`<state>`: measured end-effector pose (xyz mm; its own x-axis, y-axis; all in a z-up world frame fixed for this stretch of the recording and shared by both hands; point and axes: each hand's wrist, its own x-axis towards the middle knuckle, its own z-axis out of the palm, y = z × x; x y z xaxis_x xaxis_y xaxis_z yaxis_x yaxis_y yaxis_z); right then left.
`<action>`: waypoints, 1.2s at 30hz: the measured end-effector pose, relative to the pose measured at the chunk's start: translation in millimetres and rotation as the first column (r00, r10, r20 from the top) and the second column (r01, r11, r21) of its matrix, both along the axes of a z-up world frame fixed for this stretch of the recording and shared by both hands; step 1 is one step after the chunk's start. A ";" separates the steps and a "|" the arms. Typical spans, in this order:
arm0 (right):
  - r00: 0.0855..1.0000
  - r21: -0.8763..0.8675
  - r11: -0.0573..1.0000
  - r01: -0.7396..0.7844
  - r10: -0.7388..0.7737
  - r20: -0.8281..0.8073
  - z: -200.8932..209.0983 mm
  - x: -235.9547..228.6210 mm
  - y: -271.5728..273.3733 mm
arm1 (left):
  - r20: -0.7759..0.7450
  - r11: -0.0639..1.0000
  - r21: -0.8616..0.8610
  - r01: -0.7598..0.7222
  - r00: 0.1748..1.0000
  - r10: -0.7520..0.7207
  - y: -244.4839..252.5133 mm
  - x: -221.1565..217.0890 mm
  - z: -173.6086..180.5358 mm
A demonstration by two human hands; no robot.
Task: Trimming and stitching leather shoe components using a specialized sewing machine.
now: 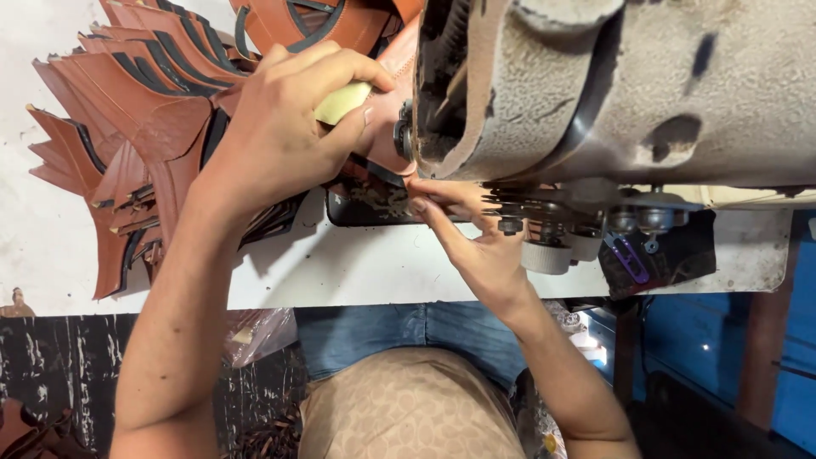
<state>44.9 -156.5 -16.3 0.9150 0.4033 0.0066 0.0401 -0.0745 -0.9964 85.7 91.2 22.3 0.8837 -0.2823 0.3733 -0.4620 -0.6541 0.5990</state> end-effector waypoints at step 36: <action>0.941 -0.137 0.980 0.147 -0.095 0.326 1.9 -6.0 28.8 | -0.411 0.433 -0.706 -0.560 0.822 0.393 -92.1 -121.5 -74.7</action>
<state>39.0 -127.6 -14.3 0.9179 0.3091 0.2490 0.3317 -0.2530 -0.9088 -35.8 -0.8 -52.4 0.8477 0.5279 0.0514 -0.0732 0.0206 0.9971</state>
